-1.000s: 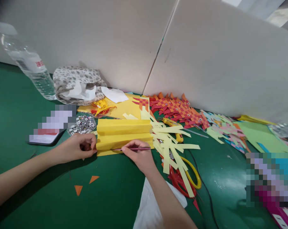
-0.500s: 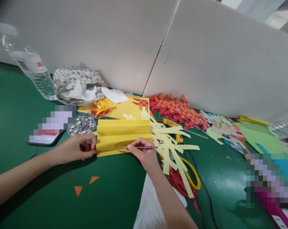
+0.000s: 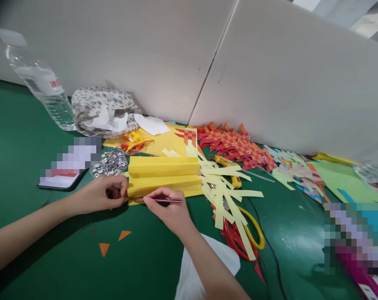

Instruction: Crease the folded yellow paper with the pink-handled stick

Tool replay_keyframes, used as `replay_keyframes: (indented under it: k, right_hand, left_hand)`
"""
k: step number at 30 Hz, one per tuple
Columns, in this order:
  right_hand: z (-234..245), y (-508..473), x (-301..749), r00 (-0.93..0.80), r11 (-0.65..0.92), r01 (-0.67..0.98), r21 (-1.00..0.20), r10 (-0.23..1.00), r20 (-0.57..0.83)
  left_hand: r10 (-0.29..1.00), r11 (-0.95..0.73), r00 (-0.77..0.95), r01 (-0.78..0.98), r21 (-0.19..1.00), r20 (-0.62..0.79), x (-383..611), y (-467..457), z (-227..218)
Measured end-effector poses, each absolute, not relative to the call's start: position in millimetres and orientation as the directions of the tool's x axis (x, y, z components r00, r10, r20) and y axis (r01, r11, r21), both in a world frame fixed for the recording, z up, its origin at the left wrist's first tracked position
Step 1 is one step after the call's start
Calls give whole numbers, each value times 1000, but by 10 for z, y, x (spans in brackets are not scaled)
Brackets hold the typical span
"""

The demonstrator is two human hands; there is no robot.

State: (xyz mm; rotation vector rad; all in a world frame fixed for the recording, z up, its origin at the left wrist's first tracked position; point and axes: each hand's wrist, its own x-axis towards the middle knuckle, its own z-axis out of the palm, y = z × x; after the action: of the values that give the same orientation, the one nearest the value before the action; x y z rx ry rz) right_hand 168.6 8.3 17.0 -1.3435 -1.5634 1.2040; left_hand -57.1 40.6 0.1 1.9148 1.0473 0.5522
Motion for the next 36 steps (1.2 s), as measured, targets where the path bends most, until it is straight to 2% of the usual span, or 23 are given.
replay_keyframes:
  k: [15, 25, 36]
  right_hand:
    - [153, 72, 1662, -197, 60, 285, -957, 980, 3]
    - [136, 76, 1673, -205, 67, 288, -955, 979, 6]
    - [136, 72, 1691, -221, 82, 290, -953, 975, 17]
  left_hand:
    - [793, -378, 607, 427, 822, 49, -611, 399, 17]
    - [837, -376, 542, 462, 803, 80, -597, 388, 4]
    - [826, -406, 556, 482, 776, 87, -601, 390, -5]
